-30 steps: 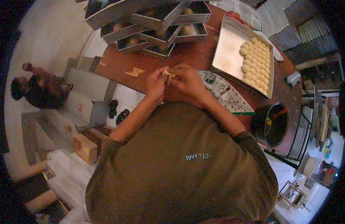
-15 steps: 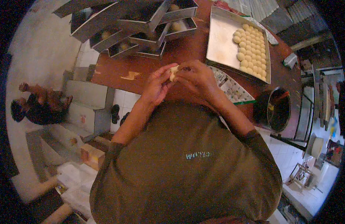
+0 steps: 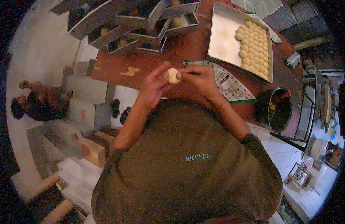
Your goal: The person prepares bread dough by hand, applying a substance with a brush to a metal tray and placing balls of dough onto the trays.
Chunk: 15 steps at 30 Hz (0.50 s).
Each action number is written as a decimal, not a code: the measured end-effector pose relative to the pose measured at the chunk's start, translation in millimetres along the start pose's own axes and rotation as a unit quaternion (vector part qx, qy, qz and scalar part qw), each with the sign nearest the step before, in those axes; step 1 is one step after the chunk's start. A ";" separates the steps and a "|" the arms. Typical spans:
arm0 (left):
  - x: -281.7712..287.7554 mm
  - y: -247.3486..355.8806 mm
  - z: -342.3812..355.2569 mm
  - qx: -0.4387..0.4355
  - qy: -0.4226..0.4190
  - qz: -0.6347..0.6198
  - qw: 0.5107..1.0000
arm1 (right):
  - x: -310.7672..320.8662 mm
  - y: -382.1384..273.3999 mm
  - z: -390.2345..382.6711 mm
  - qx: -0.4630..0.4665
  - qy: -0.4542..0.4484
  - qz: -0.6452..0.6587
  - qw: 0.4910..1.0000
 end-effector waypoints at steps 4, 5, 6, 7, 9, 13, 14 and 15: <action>25.2 -22.3 19.8 0.002 0.031 0.110 0.993 | -2.8 -18.2 0.2 0.123 -0.031 -0.081 0.989; 20.2 -18.6 19.1 -0.023 0.047 0.160 0.986 | -2.3 -28.1 -3.5 0.153 -0.044 -0.098 0.982; 12.4 -13.1 16.9 -0.063 0.046 0.201 0.976 | 1.6 -34.5 -5.0 0.168 -0.027 -0.120 0.978; 3.6 -7.9 13.3 -0.103 0.046 0.243 0.964 | 4.9 -40.6 -6.3 0.184 -0.011 -0.142 0.973; -24.6 -0.3 -0.3 -0.158 0.035 0.189 0.968 | 9.7 -37.8 -9.4 0.123 0.012 -0.052 0.991; -44.9 -19.6 9.0 -0.224 -0.003 0.045 0.974 | -7.4 -11.9 -0.9 0.096 0.019 -0.035 0.995; -33.0 -26.3 15.4 -0.236 -0.001 0.074 0.969 | -17.5 -5.0 -1.9 0.067 -0.039 -0.024 0.997; -13.3 -29.2 20.5 -0.206 0.049 0.092 0.973 | -26.0 -5.1 -3.2 0.037 -0.094 -0.017 0.995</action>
Point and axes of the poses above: each hand's wrist, its own z-axis towards the middle knuckle, its own x-axis out of the back of the hand, y = z × x, the point moved 7 cm from there along z, towards the middle knuckle, and after that the axes turned 12 degrees about -z, right-handed, at the moved point
